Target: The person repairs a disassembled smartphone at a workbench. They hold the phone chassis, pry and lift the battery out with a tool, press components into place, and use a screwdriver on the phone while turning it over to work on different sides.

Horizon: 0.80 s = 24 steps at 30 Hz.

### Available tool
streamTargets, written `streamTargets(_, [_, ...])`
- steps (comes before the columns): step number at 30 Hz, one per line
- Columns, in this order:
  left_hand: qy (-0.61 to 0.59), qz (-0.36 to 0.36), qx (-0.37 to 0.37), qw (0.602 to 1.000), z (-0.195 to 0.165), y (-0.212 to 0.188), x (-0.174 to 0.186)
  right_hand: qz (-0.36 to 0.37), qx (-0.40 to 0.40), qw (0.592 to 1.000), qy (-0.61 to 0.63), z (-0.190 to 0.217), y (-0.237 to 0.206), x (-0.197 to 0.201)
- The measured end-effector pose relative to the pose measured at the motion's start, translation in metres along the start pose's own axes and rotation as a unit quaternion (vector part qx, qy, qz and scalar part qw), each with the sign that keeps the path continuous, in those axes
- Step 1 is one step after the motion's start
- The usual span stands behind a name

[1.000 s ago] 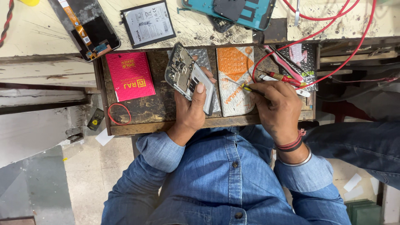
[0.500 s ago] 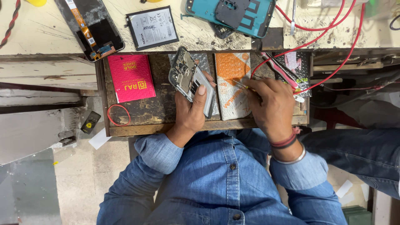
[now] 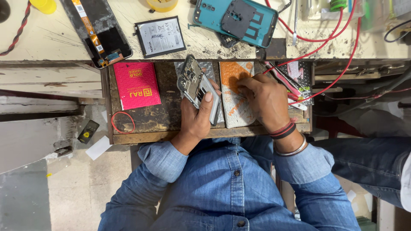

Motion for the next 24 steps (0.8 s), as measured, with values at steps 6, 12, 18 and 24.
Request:
streamTargets(6, [0.048,-0.001,0.001,0.999,-0.002,0.002,0.002,0.039,0.048,0.992,-0.113,0.006,0.0,-0.01])
streamTargets(12, [0.011,-0.001,0.0,1.0,-0.004,0.002,0.0,0.063,0.104,0.977,-0.173,0.011,0.013,-0.016])
streamTargets(18, [-0.035,-0.01,0.012,0.999,0.001,0.003,0.003,-0.043,0.095,0.993,-0.061,0.019,0.021,0.046])
streamTargets(24, [-0.131,0.019,0.048,0.99,0.008,-0.002,0.002,-0.108,0.102,0.982,-0.117,0.0,0.073,0.072])
Point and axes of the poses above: each hand's wrist, its own y-axis towards the middle knuckle, its own x-axis out of the back of the hand, z = x × y, the point moved 4 cm from there along y, towards the middle knuckle, and after that the axes turned 4 degrees about x, right-handed, at the moved point
